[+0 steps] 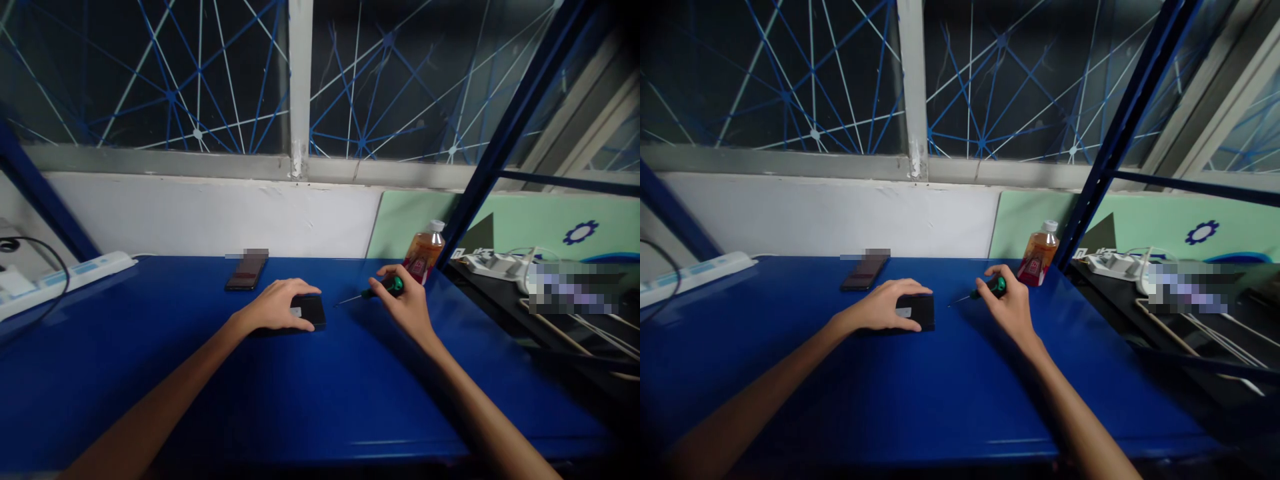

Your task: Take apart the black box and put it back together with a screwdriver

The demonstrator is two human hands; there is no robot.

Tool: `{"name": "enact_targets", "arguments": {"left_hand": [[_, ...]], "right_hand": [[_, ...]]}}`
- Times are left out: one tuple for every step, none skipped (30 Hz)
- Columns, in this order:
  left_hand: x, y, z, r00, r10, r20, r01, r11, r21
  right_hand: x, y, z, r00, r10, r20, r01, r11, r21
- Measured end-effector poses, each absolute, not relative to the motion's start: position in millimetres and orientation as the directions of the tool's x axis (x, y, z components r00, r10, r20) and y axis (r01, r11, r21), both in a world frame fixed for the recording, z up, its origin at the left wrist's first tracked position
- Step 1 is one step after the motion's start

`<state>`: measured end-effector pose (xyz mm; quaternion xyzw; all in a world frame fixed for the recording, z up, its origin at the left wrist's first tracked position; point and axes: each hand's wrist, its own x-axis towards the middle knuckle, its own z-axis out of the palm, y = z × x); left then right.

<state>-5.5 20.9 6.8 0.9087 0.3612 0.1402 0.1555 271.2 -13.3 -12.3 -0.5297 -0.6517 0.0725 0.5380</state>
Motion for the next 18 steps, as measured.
{"name": "enact_targets", "arguments": {"left_hand": [[-5.2,20.6,6.3,0.710,0.688,0.150,0.603,-0.704,0.376],[-4.4,20.2,5.2,0.716,0.680,0.158,0.599,-0.715,0.361],[-3.3,19.8,3.7,0.718,0.676,0.162,0.601,-0.721,0.344],[-2.2,19.5,1.9,0.717,0.677,0.167,0.607,-0.723,0.330],[-1.0,19.2,-0.2,0.712,0.680,0.174,0.613,-0.724,0.315],[0.3,19.0,-2.5,0.709,0.681,0.184,0.620,-0.726,0.298],[1.7,18.7,-4.8,0.705,0.680,0.199,0.626,-0.729,0.275],[3.2,18.3,-7.2,0.701,0.678,0.219,0.632,-0.734,0.248],[4.8,17.7,-9.3,0.698,0.674,0.242,0.638,-0.738,0.219],[6.5,17.0,-11.3,0.692,0.672,0.265,0.645,-0.740,0.191],[7.9,16.1,-12.8,0.688,0.668,0.282,0.651,-0.741,0.168],[9.1,15.3,-13.9,0.688,0.665,0.292,0.654,-0.741,0.148],[9.9,14.6,-14.7,0.692,0.660,0.293,0.654,-0.745,0.134],[10.2,14.1,-15.1,0.701,0.653,0.286,0.648,-0.751,0.125],[10.0,13.9,-15.4,0.714,0.644,0.273,0.639,-0.759,0.121],[9.4,14.0,-15.6,0.729,0.635,0.255,0.627,-0.769,0.122],[8.6,14.5,-15.9,0.743,0.627,0.233,0.616,-0.777,0.127],[7.7,15.1,-16.2,0.755,0.621,0.210,0.608,-0.783,0.133]], "right_hand": [[272.0,-12.7,-12.5,0.153,0.765,0.626,0.601,0.431,-0.673],[273.0,-12.0,-12.9,0.169,0.762,0.625,0.583,0.434,-0.687],[274.0,-11.3,-13.3,0.187,0.761,0.622,0.559,0.438,-0.704],[275.0,-10.5,-13.7,0.205,0.761,0.615,0.533,0.441,-0.723],[275.8,-9.8,-14.0,0.223,0.764,0.606,0.506,0.441,-0.741],[276.4,-9.3,-14.0,0.239,0.768,0.594,0.482,0.438,-0.759],[276.9,-9.0,-13.8,0.251,0.775,0.581,0.460,0.432,-0.776],[277.1,-8.9,-13.4,0.262,0.781,0.567,0.441,0.426,-0.790],[277.2,-8.9,-12.8,0.271,0.786,0.556,0.426,0.420,-0.801],[277.2,-9.1,-12.0,0.279,0.788,0.549,0.414,0.418,-0.809],[277.3,-9.3,-11.2,0.284,0.787,0.548,0.405,0.419,-0.813],[277.3,-9.4,-10.5,0.290,0.783,0.550,0.399,0.423,-0.813],[277.5,-9.5,-9.9,0.296,0.777,0.556,0.396,0.429,-0.811],[277.7,-9.4,-9.6,0.302,0.769,0.563,0.397,0.436,-0.808],[278.1,-9.3,-9.5,0.308,0.761,0.571,0.399,0.442,-0.803],[278.6,-9.2,-9.6,0.314,0.752,0.580,0.404,0.448,-0.798],[279.1,-9.1,-9.8,0.319,0.743,0.588,0.409,0.451,-0.793],[279.7,-8.9,-10.1,0.324,0.736,0.594,0.415,0.453,-0.789]]}}
